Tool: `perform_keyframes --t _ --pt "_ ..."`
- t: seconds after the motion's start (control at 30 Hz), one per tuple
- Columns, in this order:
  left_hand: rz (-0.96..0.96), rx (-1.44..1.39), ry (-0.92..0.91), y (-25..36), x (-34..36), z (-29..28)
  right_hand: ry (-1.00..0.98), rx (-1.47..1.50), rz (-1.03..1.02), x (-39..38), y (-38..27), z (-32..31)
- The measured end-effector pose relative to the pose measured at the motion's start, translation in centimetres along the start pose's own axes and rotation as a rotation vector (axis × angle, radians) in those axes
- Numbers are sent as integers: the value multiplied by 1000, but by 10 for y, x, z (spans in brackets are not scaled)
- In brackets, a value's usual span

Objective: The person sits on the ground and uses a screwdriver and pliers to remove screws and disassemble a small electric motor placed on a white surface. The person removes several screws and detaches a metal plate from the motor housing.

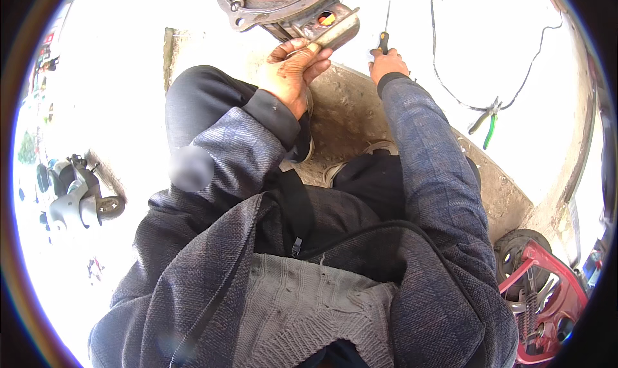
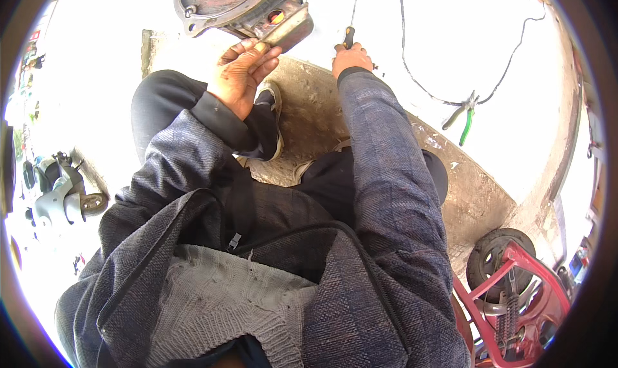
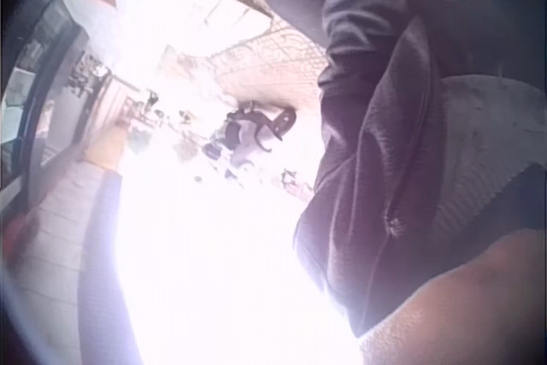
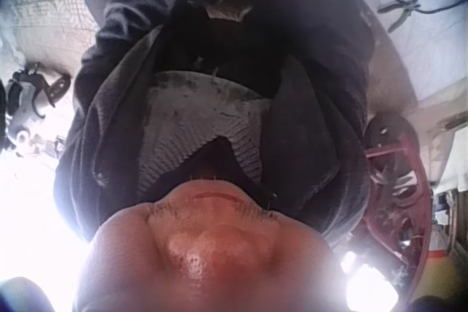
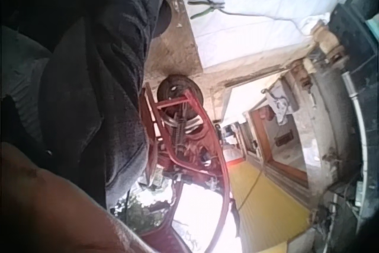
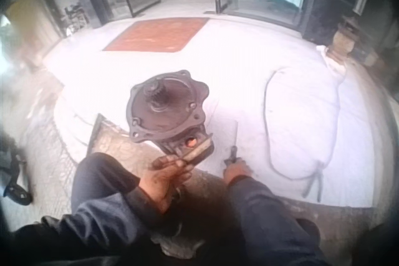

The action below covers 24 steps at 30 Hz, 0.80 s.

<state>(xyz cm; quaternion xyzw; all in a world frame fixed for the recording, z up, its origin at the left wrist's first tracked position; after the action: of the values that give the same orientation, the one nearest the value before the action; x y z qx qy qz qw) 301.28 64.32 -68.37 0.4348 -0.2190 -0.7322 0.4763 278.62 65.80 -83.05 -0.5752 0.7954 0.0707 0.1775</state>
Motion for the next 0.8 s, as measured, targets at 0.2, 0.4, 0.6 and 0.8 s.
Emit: perform_keyframes --t 0.2,0.4,0.6,0.8 --pt "-21 -58 27 -4 2 4 177 552 128 -5 12 -47" --pt "-2 60 84 -9 -12 3 263 1843 405 -88 40 -84" --pt "24 267 -125 -20 -30 33 14 2071 361 -236 -15 -50" --pt "-10 272 -241 -28 -48 39 19 1964 341 -261 -21 -22"
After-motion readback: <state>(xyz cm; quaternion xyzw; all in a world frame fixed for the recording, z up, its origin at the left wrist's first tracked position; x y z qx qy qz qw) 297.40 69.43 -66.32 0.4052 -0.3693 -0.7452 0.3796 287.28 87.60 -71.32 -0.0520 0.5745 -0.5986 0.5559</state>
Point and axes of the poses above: each hand's wrist, its own x-axis towards the middle knuckle, its own z-axis out of the palm, y = z × x, the point moved 9 cm from there along x, towards the middle knuckle, and after that the axes turned 4 degrees about -x, right-handed, at the moved point
